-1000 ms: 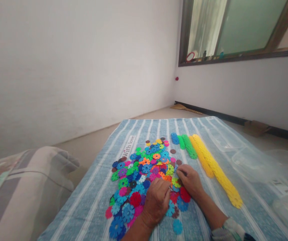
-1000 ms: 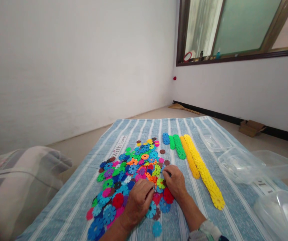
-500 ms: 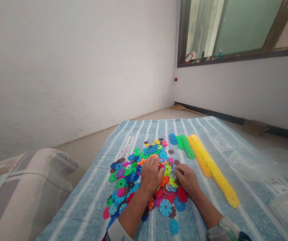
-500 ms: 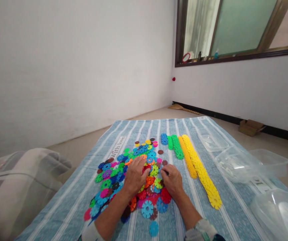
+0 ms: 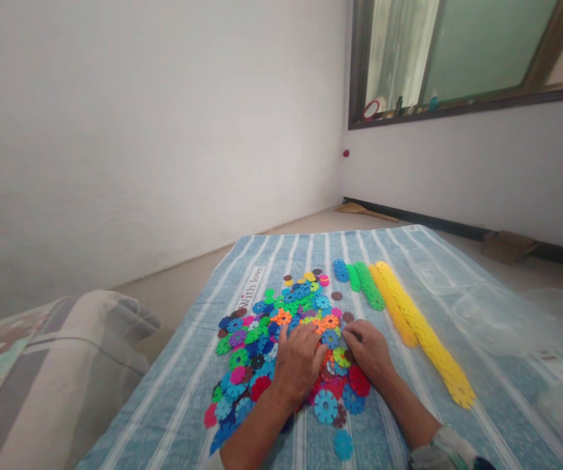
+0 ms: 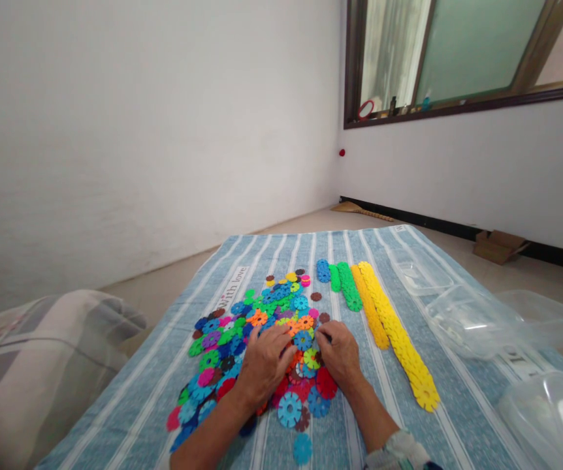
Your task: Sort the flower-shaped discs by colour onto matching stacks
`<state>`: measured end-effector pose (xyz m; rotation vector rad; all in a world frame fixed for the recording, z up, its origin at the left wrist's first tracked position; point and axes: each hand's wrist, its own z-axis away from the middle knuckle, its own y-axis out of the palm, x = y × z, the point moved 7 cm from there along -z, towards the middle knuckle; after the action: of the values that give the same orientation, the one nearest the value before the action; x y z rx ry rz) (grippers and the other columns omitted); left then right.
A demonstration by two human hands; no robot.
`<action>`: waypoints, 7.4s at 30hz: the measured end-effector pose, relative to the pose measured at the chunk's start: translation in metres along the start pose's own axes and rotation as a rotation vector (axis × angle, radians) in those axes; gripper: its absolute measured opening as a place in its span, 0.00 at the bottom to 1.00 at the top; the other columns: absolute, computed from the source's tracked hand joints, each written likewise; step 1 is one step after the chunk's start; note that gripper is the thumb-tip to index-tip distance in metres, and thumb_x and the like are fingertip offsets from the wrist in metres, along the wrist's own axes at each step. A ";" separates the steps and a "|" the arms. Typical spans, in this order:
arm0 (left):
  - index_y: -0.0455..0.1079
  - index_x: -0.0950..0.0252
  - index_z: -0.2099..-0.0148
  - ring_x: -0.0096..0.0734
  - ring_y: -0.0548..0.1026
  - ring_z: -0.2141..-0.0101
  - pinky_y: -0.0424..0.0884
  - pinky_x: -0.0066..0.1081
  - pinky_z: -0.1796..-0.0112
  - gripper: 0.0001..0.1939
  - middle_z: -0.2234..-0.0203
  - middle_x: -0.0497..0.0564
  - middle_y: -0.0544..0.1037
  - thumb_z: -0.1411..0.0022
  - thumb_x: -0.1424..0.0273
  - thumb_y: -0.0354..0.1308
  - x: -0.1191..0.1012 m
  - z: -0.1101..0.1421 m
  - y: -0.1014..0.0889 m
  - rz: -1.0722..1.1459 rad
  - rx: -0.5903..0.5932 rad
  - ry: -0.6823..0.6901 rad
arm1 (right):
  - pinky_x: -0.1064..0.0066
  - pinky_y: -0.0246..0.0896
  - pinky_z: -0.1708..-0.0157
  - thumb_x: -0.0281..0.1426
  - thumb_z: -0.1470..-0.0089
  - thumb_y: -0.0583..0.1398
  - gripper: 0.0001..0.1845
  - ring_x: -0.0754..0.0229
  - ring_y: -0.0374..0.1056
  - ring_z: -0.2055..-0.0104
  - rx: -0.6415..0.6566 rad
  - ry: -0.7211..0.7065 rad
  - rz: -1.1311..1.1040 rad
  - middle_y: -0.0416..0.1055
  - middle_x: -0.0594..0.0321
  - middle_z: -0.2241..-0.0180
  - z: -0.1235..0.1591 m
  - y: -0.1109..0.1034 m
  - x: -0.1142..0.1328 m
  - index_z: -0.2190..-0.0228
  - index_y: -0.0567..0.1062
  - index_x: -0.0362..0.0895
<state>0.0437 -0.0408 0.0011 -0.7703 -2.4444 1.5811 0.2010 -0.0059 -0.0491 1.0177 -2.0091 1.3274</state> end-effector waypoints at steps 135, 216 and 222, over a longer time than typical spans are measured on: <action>0.72 0.63 0.70 0.31 0.72 0.70 0.63 0.28 0.66 0.09 0.74 0.48 0.76 0.43 0.70 0.51 0.088 -0.044 -0.015 0.160 0.206 -0.313 | 0.67 0.54 0.60 0.26 0.45 0.53 0.07 0.56 0.63 0.63 -0.319 -0.138 0.494 0.70 0.57 0.69 -0.002 -0.021 -0.002 0.70 0.72 0.43; 0.69 0.64 0.69 0.36 0.72 0.65 0.59 0.30 0.67 0.06 0.68 0.52 0.75 0.47 0.69 0.53 0.050 -0.007 -0.019 -0.147 0.417 -0.377 | 0.72 0.51 0.68 0.28 0.42 0.53 0.15 0.62 0.61 0.72 -0.306 -0.357 0.330 0.67 0.62 0.78 0.004 -0.019 0.029 0.79 0.71 0.44; 0.64 0.63 0.72 0.29 0.69 0.74 0.56 0.27 0.73 0.02 0.77 0.46 0.71 0.49 0.71 0.53 0.060 -0.005 -0.018 0.068 0.306 -0.455 | 0.71 0.53 0.69 0.28 0.42 0.53 0.14 0.61 0.63 0.72 -0.337 -0.383 0.292 0.68 0.62 0.78 0.004 -0.020 0.032 0.77 0.72 0.44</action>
<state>-0.0121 -0.0135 0.0098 -0.4880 -2.3685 2.3014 0.1983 -0.0244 -0.0157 0.8924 -2.6433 0.9232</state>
